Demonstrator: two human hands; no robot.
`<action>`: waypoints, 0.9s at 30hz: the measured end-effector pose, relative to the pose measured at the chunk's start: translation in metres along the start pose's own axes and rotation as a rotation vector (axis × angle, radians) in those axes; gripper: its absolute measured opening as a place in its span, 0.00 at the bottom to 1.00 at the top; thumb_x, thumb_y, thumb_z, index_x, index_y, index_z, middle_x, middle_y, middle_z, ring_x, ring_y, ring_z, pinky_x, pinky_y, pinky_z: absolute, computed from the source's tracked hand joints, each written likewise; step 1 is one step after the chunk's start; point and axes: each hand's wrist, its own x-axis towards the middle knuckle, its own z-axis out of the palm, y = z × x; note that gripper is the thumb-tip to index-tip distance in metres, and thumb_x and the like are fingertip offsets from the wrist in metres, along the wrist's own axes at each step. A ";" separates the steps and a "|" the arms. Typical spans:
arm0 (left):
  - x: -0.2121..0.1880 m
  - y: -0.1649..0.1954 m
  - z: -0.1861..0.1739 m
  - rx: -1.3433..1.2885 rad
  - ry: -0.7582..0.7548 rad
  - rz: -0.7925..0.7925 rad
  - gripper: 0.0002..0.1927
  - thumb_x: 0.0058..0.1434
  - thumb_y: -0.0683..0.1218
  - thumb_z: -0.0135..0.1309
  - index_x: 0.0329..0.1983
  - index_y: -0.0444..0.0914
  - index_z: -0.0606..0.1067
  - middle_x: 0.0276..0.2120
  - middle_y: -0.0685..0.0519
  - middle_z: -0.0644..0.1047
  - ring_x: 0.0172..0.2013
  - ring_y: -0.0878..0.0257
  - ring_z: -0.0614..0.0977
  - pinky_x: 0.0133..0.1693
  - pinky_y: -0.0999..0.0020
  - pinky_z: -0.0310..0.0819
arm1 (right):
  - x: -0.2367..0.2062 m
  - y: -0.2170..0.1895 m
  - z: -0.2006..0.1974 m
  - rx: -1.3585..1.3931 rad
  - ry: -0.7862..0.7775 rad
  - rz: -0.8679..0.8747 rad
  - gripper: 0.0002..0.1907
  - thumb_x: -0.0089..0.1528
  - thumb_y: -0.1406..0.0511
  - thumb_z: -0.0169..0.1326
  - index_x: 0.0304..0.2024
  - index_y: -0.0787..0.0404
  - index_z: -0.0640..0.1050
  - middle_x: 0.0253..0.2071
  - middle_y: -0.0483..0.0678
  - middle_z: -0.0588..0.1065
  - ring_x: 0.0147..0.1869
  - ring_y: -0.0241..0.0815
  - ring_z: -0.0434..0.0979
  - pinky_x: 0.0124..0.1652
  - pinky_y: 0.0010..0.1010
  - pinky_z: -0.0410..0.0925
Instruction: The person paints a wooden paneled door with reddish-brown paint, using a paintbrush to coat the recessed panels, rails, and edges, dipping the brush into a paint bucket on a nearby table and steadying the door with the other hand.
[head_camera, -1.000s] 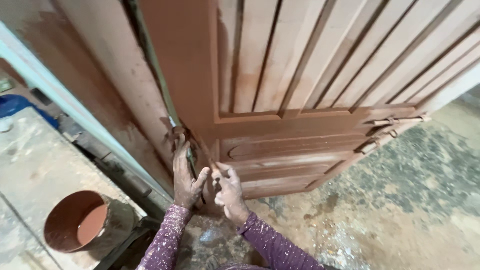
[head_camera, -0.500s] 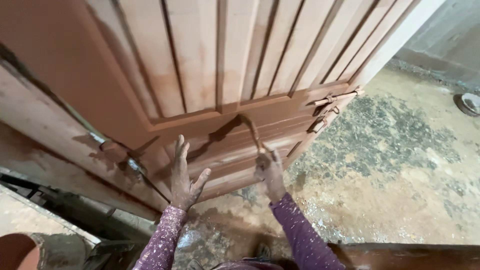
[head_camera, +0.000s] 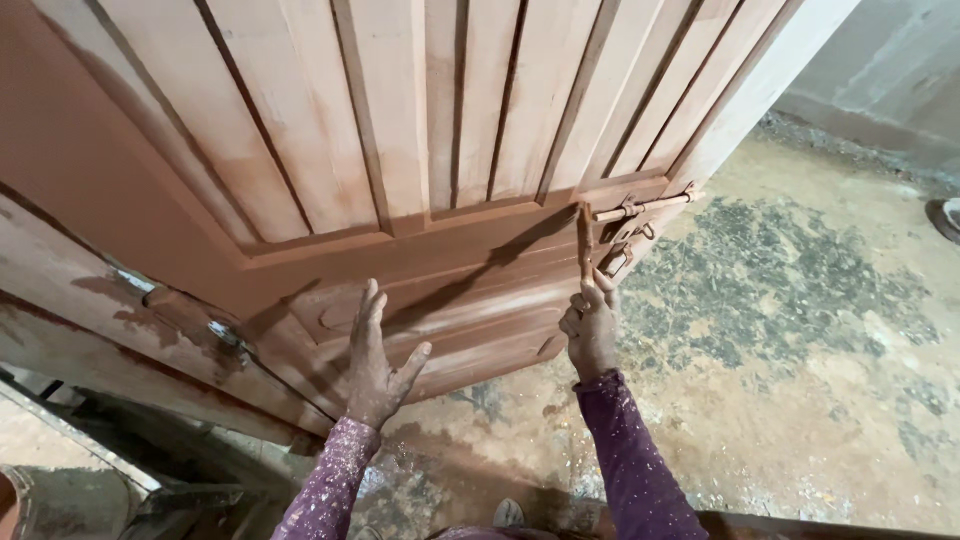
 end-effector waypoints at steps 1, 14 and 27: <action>0.001 0.001 0.003 0.007 -0.003 -0.003 0.47 0.59 0.53 0.63 0.75 0.35 0.53 0.76 0.38 0.53 0.75 0.43 0.57 0.72 0.50 0.51 | 0.000 0.002 0.002 0.009 -0.011 0.023 0.19 0.67 0.66 0.47 0.61 0.52 0.69 0.23 0.37 0.61 0.17 0.27 0.53 0.17 0.20 0.51; -0.018 -0.035 -0.039 0.106 0.043 -0.120 0.49 0.62 0.58 0.59 0.77 0.33 0.50 0.77 0.39 0.50 0.77 0.44 0.51 0.74 0.46 0.42 | -0.086 0.127 0.082 0.038 -0.342 0.167 0.26 0.64 0.75 0.48 0.64 0.53 0.66 0.29 0.40 0.67 0.22 0.28 0.60 0.18 0.20 0.54; -0.067 -0.073 -0.158 0.269 0.275 -0.298 0.45 0.64 0.63 0.54 0.74 0.32 0.57 0.74 0.37 0.57 0.76 0.44 0.55 0.73 0.46 0.42 | -0.186 0.225 0.223 -0.067 -0.426 0.541 0.22 0.67 0.67 0.52 0.64 0.52 0.67 0.28 0.40 0.65 0.19 0.26 0.57 0.14 0.17 0.51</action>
